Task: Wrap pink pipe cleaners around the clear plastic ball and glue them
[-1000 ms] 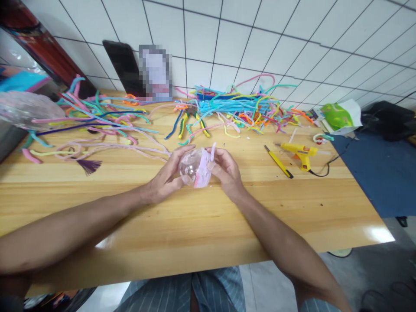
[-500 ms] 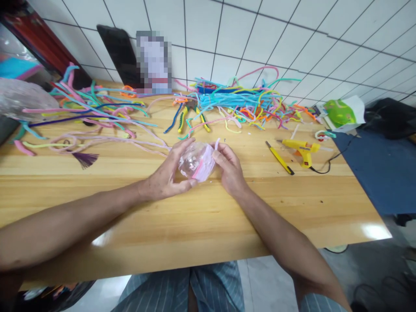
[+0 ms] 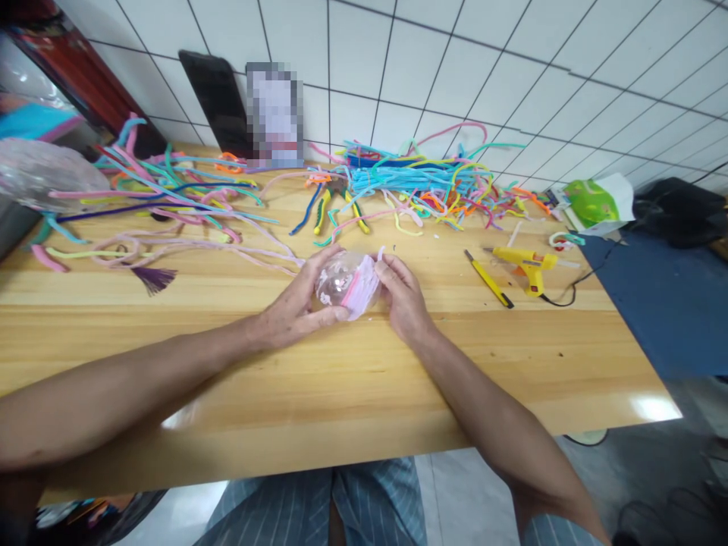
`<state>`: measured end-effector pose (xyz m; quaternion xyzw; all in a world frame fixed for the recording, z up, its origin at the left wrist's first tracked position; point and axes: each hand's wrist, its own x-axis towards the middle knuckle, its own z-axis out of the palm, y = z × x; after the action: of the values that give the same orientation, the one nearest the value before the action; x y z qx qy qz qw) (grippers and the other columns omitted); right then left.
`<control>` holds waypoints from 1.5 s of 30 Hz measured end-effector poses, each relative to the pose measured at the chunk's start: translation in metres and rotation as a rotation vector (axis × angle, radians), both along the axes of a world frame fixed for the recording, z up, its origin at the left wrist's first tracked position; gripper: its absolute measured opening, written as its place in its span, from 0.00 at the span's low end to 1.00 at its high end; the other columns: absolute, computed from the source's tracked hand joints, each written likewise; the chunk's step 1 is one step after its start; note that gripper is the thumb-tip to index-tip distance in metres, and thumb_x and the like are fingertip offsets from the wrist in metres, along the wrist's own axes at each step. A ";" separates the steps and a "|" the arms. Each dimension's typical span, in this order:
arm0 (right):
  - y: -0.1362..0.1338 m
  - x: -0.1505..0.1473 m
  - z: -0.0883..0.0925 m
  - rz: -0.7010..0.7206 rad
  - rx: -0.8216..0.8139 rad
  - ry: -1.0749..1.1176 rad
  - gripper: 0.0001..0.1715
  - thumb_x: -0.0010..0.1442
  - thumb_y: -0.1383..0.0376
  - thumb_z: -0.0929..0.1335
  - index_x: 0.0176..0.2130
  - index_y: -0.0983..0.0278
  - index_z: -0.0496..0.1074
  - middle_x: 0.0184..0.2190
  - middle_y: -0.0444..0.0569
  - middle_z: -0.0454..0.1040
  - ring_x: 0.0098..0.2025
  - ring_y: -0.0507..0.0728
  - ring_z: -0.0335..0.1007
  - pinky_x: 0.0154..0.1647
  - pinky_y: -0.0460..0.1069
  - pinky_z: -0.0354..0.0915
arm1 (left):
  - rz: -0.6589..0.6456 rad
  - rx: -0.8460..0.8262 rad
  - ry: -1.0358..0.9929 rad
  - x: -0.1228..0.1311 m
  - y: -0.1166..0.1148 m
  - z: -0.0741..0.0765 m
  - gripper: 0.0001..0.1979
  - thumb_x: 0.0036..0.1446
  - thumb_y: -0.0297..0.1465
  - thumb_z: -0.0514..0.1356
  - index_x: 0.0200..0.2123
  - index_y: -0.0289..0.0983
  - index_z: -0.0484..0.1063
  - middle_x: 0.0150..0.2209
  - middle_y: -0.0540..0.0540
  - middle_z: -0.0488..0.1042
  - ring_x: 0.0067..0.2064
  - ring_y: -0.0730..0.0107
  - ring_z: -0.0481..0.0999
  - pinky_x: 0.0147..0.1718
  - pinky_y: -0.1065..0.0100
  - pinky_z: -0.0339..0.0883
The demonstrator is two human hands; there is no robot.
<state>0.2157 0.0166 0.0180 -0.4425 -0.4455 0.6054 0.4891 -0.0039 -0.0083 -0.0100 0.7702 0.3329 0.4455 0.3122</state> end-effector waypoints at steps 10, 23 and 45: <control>0.000 -0.001 -0.001 0.009 0.026 0.005 0.22 0.53 0.46 0.81 0.41 0.55 0.82 0.37 0.41 0.82 0.39 0.56 0.76 0.46 0.51 0.71 | 0.119 0.120 0.129 0.001 0.003 0.000 0.57 0.54 0.49 0.78 0.77 0.43 0.51 0.73 0.29 0.61 0.76 0.35 0.62 0.74 0.33 0.60; -0.011 -0.004 0.007 -0.024 0.233 -0.225 0.26 0.57 0.45 0.80 0.47 0.56 0.78 0.45 0.47 0.82 0.47 0.60 0.77 0.46 0.54 0.72 | 0.072 0.191 0.089 0.004 0.006 -0.002 0.61 0.49 0.52 0.80 0.77 0.43 0.52 0.70 0.29 0.64 0.73 0.34 0.66 0.70 0.34 0.67; -0.015 -0.007 0.009 -0.063 0.252 -0.226 0.24 0.57 0.47 0.80 0.46 0.55 0.76 0.45 0.45 0.80 0.47 0.60 0.76 0.52 0.56 0.70 | 0.050 0.269 0.088 0.005 0.003 0.007 0.45 0.61 0.40 0.73 0.74 0.45 0.54 0.68 0.33 0.66 0.73 0.40 0.64 0.70 0.35 0.65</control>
<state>0.2087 0.0013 0.0273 -0.4566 -0.5560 0.4754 0.5063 0.0009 -0.0057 -0.0030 0.8153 0.3026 0.4595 0.1803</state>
